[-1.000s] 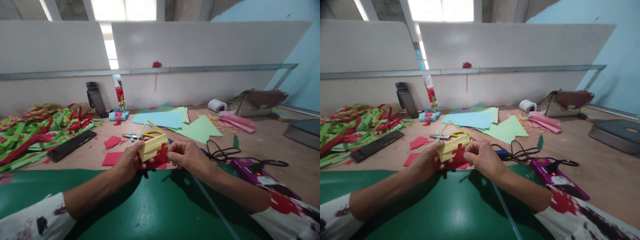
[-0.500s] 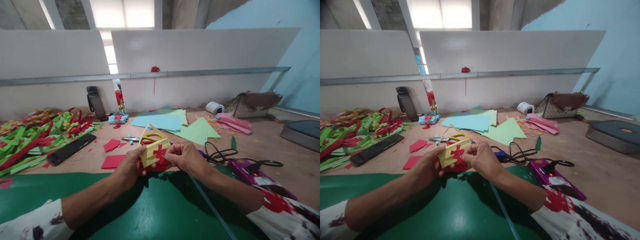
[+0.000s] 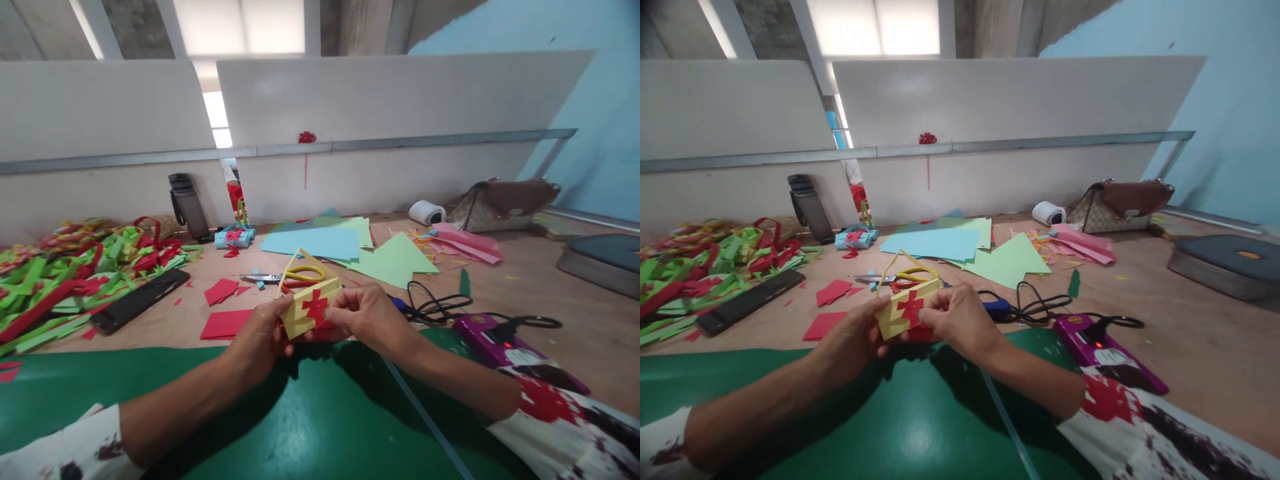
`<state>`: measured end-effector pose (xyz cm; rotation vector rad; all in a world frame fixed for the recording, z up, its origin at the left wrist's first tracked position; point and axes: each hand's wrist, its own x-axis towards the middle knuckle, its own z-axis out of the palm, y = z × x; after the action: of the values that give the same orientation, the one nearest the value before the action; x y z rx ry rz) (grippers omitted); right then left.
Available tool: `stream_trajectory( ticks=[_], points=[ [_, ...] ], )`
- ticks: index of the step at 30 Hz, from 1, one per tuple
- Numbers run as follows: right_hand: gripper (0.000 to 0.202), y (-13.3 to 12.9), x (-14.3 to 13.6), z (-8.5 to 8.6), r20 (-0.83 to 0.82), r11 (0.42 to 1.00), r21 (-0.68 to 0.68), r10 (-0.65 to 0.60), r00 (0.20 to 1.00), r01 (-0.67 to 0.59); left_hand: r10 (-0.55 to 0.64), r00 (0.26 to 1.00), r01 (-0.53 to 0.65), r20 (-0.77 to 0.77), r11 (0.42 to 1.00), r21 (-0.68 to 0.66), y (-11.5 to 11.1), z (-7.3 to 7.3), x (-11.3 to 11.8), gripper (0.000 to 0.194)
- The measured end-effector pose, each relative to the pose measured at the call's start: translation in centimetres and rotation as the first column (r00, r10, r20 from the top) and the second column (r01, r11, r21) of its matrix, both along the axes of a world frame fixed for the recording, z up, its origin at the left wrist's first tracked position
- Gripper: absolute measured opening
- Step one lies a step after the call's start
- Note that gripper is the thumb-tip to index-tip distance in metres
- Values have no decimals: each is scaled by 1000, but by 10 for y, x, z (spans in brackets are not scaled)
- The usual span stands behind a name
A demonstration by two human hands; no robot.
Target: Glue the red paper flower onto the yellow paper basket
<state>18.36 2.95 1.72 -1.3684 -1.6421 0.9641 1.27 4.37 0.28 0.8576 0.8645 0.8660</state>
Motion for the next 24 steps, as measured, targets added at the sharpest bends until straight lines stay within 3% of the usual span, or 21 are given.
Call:
stream_trajectory(
  ticks=[14, 24],
  points=[
    [23, 3, 2, -7, 9, 1000, 19, -22, 1000, 22, -23, 1000, 24, -7, 999, 32, -1, -3, 1, 28],
    [24, 1, 0, -3, 19, 999, 6, -37, 999, 37, -18, 1000, 17, 10, 999, 28, -4, -2, 1, 27]
  ],
)
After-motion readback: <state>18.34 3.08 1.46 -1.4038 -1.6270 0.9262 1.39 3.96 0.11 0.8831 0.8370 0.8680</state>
